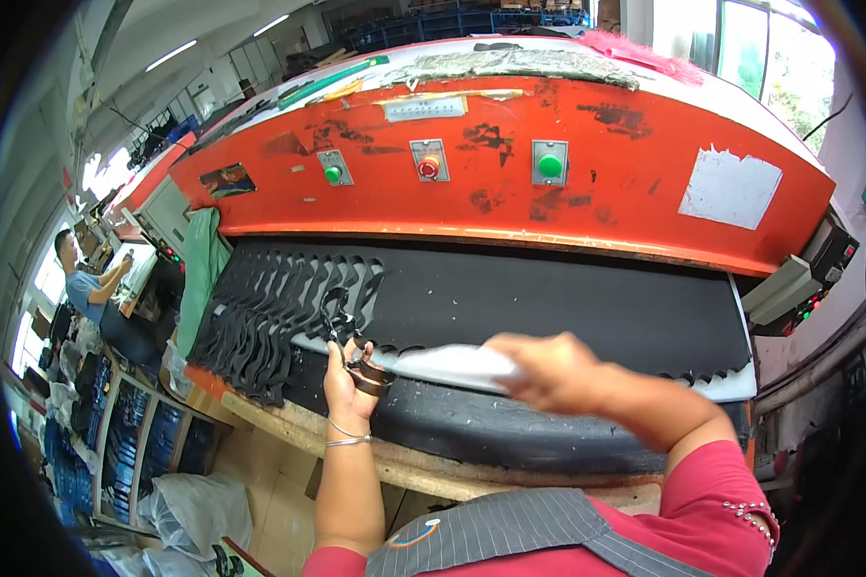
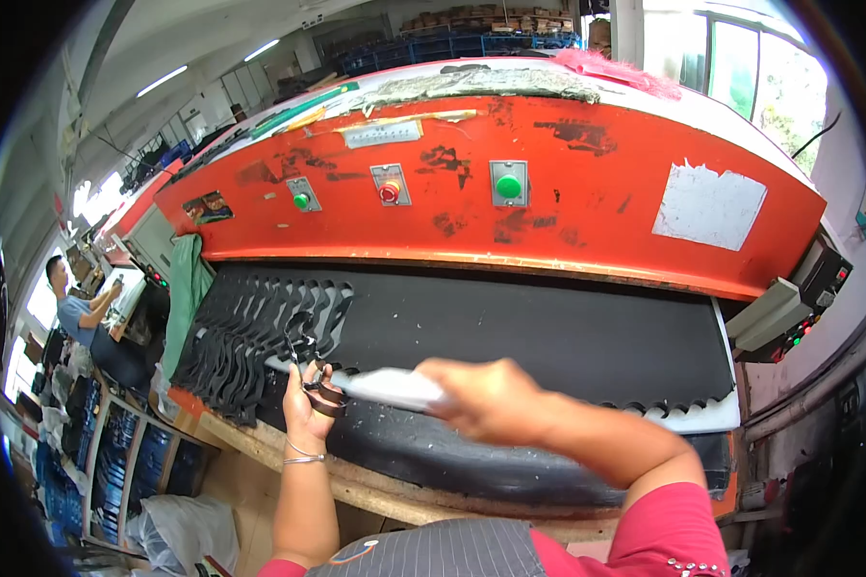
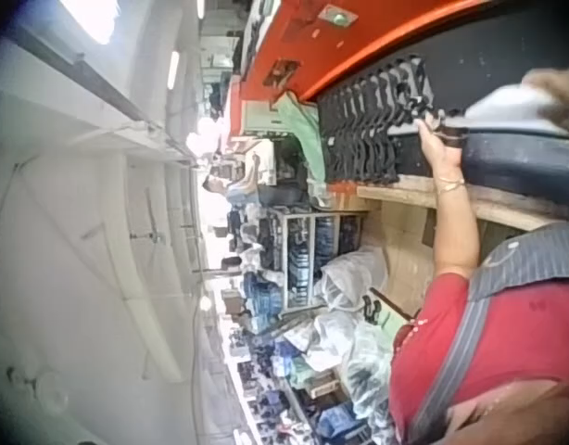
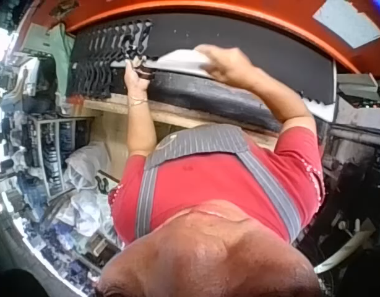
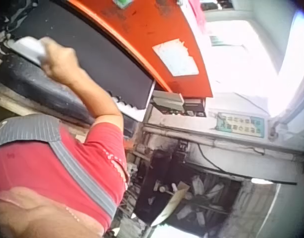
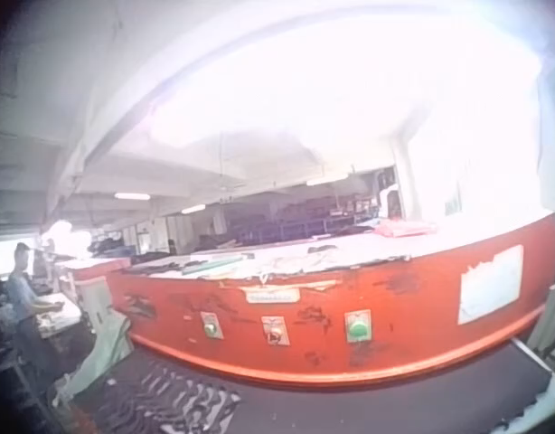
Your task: Operating a die-cutting machine to cut out shapes from black material (likely shoe components).
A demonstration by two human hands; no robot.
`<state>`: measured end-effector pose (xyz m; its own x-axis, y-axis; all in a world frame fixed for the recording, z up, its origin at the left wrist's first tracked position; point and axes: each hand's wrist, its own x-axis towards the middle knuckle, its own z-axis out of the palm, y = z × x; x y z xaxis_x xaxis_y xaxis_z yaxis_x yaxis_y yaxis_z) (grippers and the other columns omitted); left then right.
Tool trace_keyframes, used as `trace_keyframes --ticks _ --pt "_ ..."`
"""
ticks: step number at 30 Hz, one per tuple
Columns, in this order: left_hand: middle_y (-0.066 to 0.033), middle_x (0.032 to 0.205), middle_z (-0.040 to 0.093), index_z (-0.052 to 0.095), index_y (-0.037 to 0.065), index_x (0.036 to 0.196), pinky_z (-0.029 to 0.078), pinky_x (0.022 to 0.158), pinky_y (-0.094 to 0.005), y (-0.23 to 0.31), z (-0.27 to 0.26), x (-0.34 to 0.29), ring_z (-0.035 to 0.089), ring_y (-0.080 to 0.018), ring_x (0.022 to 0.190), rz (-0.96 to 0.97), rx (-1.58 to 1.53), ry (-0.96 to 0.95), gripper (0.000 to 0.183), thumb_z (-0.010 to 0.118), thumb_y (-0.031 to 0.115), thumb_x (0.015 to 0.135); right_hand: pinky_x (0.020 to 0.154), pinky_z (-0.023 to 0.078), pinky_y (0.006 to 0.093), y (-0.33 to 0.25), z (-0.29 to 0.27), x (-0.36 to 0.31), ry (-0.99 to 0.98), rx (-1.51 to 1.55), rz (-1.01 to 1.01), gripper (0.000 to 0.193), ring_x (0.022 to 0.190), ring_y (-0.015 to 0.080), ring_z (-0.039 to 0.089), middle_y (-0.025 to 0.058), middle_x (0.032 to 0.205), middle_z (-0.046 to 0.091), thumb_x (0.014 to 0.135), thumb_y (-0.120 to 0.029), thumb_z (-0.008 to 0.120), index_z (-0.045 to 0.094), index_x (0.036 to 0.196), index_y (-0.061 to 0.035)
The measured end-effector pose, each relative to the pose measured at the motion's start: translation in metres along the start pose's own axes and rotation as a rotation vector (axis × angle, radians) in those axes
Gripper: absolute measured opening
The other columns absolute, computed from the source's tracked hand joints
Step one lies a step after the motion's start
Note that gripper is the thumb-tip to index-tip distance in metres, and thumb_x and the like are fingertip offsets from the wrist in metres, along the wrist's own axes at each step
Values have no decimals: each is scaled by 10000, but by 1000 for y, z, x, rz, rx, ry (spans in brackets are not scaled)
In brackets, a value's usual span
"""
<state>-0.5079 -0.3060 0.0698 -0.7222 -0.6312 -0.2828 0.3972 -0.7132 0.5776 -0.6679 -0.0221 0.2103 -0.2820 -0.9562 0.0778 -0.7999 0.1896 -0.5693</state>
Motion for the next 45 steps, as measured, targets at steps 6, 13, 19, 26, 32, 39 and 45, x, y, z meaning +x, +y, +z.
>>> trace_keyframes --ticks 6,13,19,26,32,39,45 --pt "-56 1005 637 589 -3 1116 463 813 -292 -4 38 33 595 -150 891 286 703 -2 254 550 129 902 859 507 347 81 -179 11 1265 -538 -476 291 1012 232 615 184 1165 614 948 -94 568 550 1229 -24" --pt "-236 1150 520 384 -16 1380 492 878 -438 -61 76 89 577 -391 1034 617 1965 -59 715 660 282 792 942 429 418 193 -306 78 1223 -938 -171 304 1101 333 577 135 1146 646 918 -216 570 602 1197 -101" --pt "-246 1273 499 367 29 1418 434 969 -469 -70 73 123 528 -424 1144 336 2153 -182 768 572 512 856 974 417 426 203 -255 91 1309 -1112 46 405 1187 313 519 156 1233 603 942 -378 548 622 1190 -67" --pt "-85 1411 484 512 124 1353 219 1127 -498 15 -9 206 359 -235 1368 684 2190 -323 499 378 428 981 1013 373 471 106 29 161 707 -259 -7 653 1172 356 513 199 1223 576 749 -421 765 561 1232 -32" --pt "-93 1226 596 639 103 1203 317 1074 -452 61 -72 201 436 -299 1297 708 1879 -566 319 558 217 915 1152 122 519 81 184 205 141 -241 431 1112 1427 425 151 345 1476 225 597 -608 794 311 1455 -90" --pt "-86 894 624 691 51 1100 370 990 -431 71 -112 180 465 -318 1277 722 1628 -601 267 621 182 879 1152 185 486 63 207 281 267 -131 374 899 1397 468 204 374 1436 281 532 -471 881 541 1202 21" --pt "-82 915 622 689 35 1102 361 1005 -418 81 -128 192 450 -320 1287 669 1499 -702 278 655 157 854 1158 174 488 58 233 304 204 -124 331 880 1409 452 189 351 1442 294 523 -443 893 549 1196 8"
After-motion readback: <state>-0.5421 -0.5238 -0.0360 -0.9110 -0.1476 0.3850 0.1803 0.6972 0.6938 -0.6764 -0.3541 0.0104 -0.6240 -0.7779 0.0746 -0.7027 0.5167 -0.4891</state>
